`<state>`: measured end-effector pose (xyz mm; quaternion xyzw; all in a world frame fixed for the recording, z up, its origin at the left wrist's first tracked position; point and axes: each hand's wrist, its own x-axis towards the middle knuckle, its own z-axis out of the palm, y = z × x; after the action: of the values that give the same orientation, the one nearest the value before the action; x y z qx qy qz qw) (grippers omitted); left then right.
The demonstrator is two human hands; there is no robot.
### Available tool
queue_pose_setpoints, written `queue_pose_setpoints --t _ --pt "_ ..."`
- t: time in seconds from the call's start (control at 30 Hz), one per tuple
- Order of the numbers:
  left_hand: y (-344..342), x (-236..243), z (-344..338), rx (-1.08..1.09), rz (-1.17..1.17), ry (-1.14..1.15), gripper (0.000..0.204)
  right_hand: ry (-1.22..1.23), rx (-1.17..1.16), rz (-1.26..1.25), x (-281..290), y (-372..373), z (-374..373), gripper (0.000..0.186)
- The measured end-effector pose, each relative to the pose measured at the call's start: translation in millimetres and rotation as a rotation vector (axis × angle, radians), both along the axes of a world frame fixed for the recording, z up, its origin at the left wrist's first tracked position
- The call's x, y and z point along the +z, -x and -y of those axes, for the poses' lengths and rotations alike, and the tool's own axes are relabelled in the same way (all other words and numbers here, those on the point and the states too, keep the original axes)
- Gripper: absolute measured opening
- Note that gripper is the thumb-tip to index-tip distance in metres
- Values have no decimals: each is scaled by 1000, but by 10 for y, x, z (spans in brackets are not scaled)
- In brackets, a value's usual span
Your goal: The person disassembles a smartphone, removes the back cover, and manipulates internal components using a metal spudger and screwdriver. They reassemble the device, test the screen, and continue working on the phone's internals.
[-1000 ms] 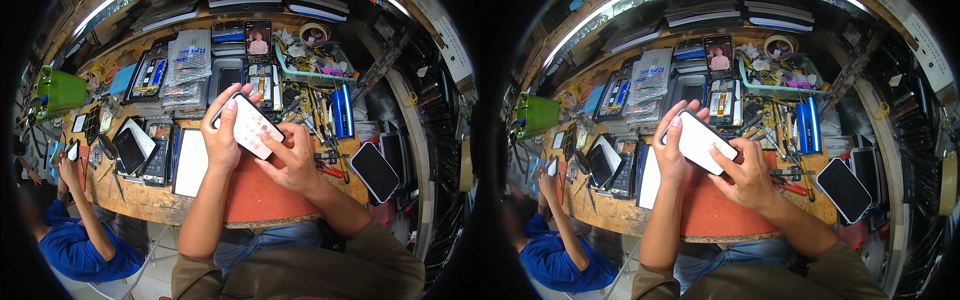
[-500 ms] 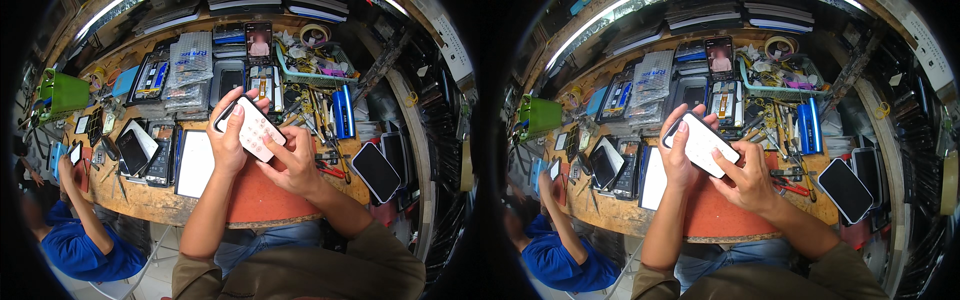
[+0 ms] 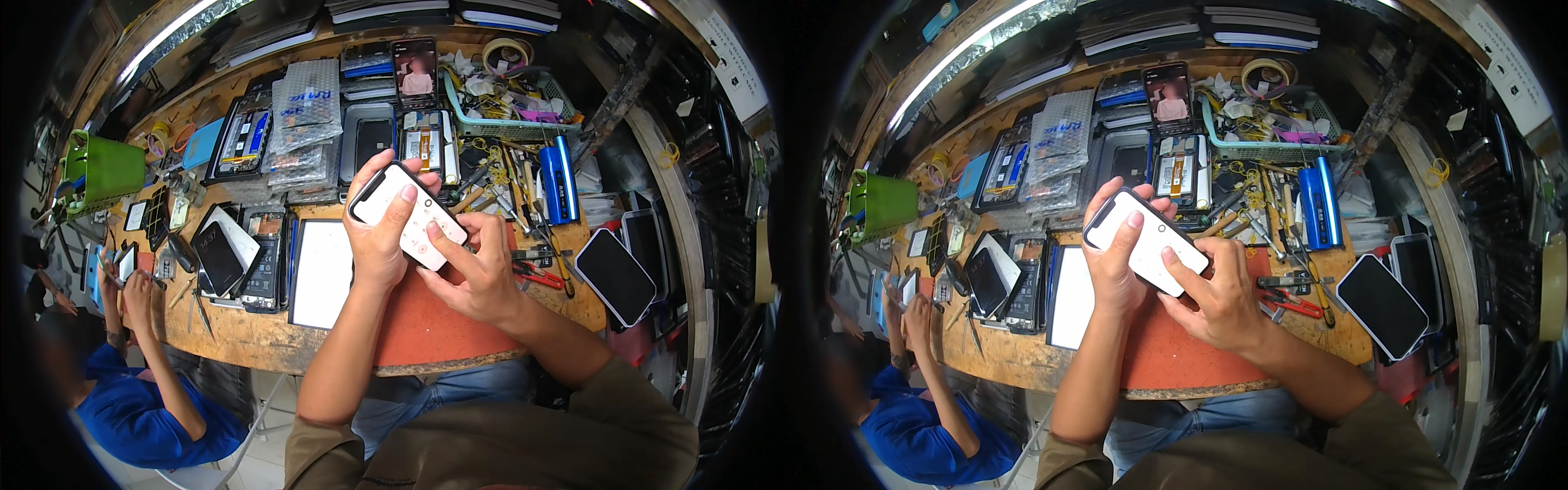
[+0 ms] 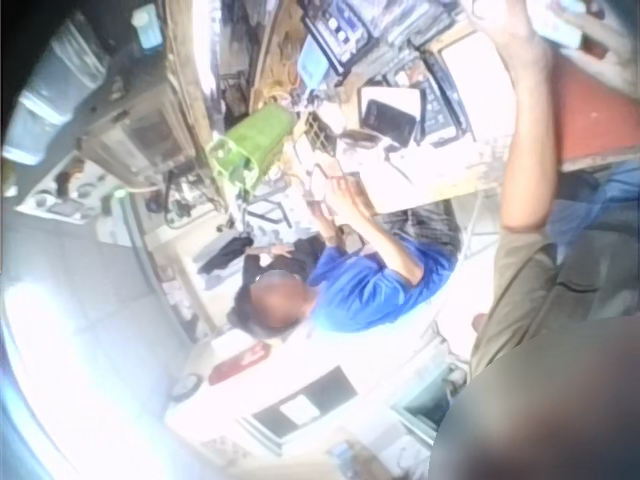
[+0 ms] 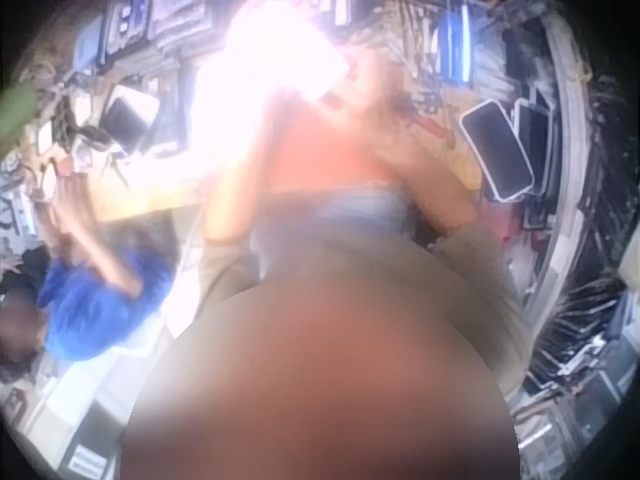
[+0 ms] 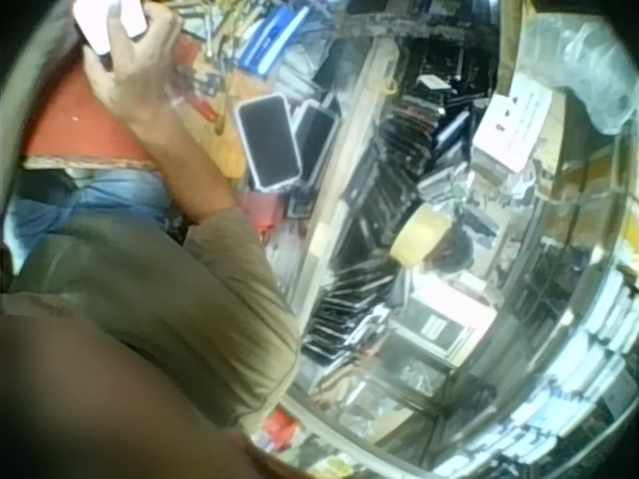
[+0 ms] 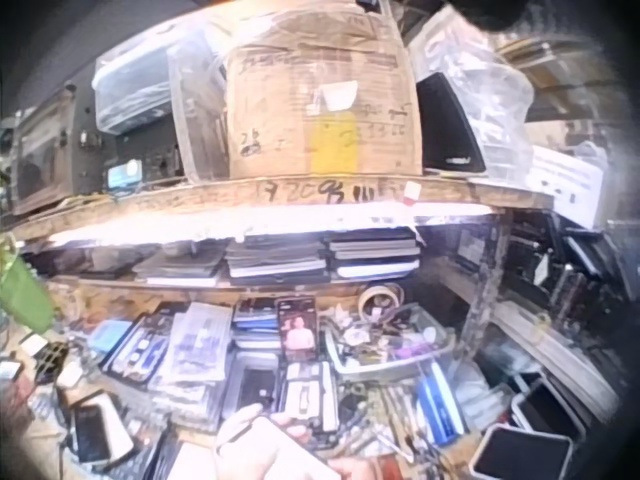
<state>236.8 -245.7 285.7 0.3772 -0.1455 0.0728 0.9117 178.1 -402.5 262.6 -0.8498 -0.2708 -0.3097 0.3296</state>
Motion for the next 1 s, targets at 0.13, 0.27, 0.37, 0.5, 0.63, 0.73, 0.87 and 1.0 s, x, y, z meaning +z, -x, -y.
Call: queue_pose_setpoints --t 0.13,0.27,0.37,0.5,0.63,0.73,0.87,1.0 --pt "-3 -17 8 -2 -17 4 54 9 0 -10 7 2 -2 68" --pt "2 10 19 29 -67 -38 54 5 -4 -30 17 16 -14 66" --pt "-10 40 -3 40 -91 -60 55 41 -26 -36 45 15 -5 65" --pt "-29 28 -81 57 -47 -42 60 79 -81 -14 92 -5 -9 69" --pt "-3 13 -79 33 -8 25 59 -555 140 -204 106 -41 -84 52" --pt "42 79 -154 24 -20 -97 47 -608 201 -488 112 -85 30 33" --pt "300 66 -462 284 4 -665 22 -320 194 -314 113 -199 191 19" --pt "751 -222 -657 302 -190 -945 12 -64 224 -243 105 -131 160 19"
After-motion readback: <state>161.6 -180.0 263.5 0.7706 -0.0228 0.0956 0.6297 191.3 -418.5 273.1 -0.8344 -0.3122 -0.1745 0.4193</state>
